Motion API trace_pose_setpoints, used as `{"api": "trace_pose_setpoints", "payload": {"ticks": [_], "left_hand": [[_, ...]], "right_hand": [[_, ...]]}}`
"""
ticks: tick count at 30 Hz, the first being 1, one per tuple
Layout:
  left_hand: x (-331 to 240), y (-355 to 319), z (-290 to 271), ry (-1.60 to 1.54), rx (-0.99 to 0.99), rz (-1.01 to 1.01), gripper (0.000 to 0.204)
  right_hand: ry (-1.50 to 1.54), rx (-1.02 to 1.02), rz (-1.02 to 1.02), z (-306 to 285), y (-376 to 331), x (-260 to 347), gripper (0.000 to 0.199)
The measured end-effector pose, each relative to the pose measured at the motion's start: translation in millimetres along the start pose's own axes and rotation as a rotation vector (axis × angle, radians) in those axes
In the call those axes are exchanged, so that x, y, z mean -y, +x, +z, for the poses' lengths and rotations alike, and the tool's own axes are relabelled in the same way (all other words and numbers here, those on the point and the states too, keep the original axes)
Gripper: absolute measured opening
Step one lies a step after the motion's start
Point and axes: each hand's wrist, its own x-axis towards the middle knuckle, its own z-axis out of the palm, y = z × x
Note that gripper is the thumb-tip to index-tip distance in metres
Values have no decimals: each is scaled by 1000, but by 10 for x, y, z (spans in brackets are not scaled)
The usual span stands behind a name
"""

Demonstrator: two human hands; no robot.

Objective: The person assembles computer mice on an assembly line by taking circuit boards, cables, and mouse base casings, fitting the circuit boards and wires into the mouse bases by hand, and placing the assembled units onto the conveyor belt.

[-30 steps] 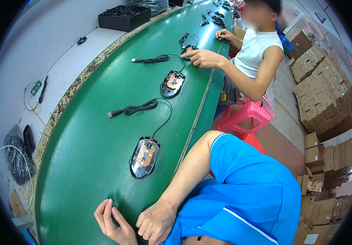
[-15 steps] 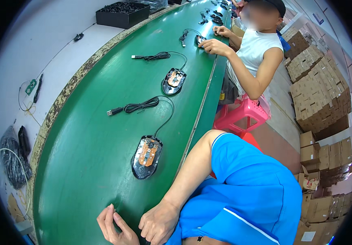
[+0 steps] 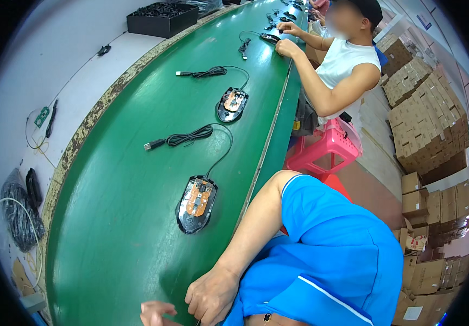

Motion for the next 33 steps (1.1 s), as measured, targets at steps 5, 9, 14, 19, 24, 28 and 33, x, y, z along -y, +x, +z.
{"api": "trace_pose_setpoints", "payload": {"ticks": [5, 9, 14, 19, 24, 28, 33], "left_hand": [[-543, 199, -170, -113, 166, 7, 62], [-721, 267, -211, -513, 202, 19, 24], [-883, 289, -248, -692, 240, -93, 16], [-1283, 391, -666, -353, 450, -770, 22], [-1013, 7, -385, -600, 95, -157, 19], [-751, -176, -330, -591, -168, 765, 19], [-739, 213, -366, -385, -490, 244, 10]], "right_hand": [[-14, -25, 10, 138, -42, -29, 9], [-7, -16, 32, 251, -115, 9, 6], [6, 83, 39, 89, -33, 103, 6], [-29, 106, 39, 20, -24, 86, 8], [7, 175, 43, -47, 62, 116, 12], [104, 280, -22, -30, 155, 138, 19], [-106, 406, 119, -166, 115, 187, 29]]}}
